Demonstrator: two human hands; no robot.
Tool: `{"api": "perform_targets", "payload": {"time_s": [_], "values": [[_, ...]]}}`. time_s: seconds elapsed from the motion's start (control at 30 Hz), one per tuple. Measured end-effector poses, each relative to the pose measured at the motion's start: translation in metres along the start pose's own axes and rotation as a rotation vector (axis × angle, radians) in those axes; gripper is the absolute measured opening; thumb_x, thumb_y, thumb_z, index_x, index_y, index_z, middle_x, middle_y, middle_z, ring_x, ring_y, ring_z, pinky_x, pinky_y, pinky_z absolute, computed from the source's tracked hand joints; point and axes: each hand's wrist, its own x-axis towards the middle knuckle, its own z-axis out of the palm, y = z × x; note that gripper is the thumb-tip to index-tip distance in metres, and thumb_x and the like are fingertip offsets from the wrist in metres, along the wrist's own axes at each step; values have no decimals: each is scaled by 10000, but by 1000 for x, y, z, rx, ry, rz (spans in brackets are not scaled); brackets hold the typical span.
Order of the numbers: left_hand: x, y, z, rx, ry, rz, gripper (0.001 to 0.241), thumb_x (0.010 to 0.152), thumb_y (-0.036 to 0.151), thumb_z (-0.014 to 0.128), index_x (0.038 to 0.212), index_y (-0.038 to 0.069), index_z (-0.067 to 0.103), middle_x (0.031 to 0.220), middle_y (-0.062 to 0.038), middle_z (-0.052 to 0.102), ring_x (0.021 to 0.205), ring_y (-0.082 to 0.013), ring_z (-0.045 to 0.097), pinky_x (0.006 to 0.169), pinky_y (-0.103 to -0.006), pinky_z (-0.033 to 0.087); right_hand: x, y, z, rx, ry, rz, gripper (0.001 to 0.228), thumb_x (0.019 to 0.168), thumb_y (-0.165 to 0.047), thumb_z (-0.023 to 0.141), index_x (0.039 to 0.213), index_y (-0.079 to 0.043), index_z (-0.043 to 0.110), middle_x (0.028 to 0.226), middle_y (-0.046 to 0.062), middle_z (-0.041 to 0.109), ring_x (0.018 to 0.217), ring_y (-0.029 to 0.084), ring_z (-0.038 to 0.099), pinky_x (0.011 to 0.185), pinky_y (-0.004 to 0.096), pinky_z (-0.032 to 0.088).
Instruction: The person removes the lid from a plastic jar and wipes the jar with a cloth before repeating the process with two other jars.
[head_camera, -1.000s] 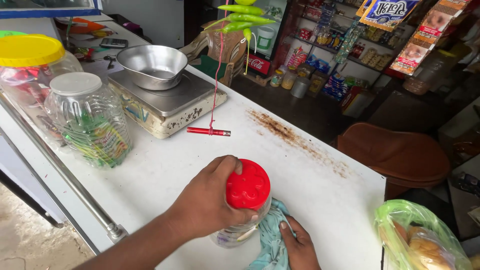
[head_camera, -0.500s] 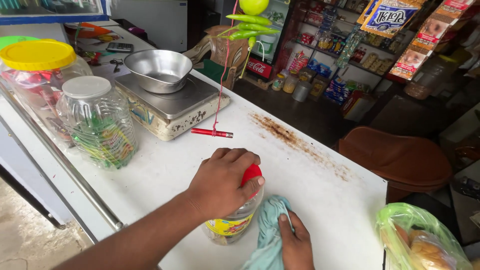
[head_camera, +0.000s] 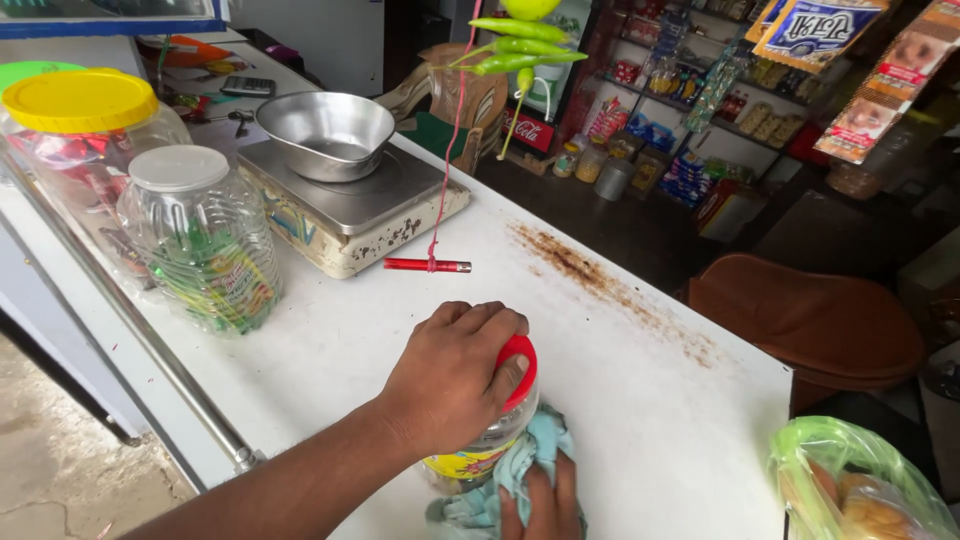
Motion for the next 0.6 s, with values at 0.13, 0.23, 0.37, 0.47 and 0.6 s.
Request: {"api": "perform_targets", "payload": {"time_s": [0.13,0.23,0.37,0.47,0.6], "values": [[-2,4,0,5,-20,-49,252,931,224,612,1114,50,621,1134,-139,702,1021,-350,630,937,-481,458,13,1,-12,11,-140,76,473,803,-167,753,1216,0,592,1402,310,477,1201,454,584,914,397,530],[2,0,-1,15,3,-20,277,903,209,632,1133,54,621,1143,-138,700,1005,-357,629,911,-473,468,69,-27,-35,364,-82,360,405,928,-108,630,1308,12,563,1263,191,665,1163,276,636,1021,350,475],[0,-8,-7,-55,-26,162,338,861,242,693,1130,57,609,1143,-155,680,1045,-371,630,973,-466,466,82,-17,-24,609,-91,519,351,1017,-143,508,1341,-25,573,1250,149,692,1132,201,625,1004,337,494],[2,-13,-12,-115,-89,205,342,863,237,689,1145,63,602,1132,-133,676,1068,-361,633,996,-459,460,59,28,-3,378,-229,341,350,1021,-145,514,1344,-24,566,1275,156,653,1183,222,591,1032,364,471],[3,-14,-16,-122,-170,178,350,862,229,679,1162,69,595,1105,-121,669,1089,-352,632,1022,-468,439,79,26,-10,125,-541,356,369,991,-146,568,1349,-61,605,1299,137,648,1213,210,605,1053,364,478]]}}
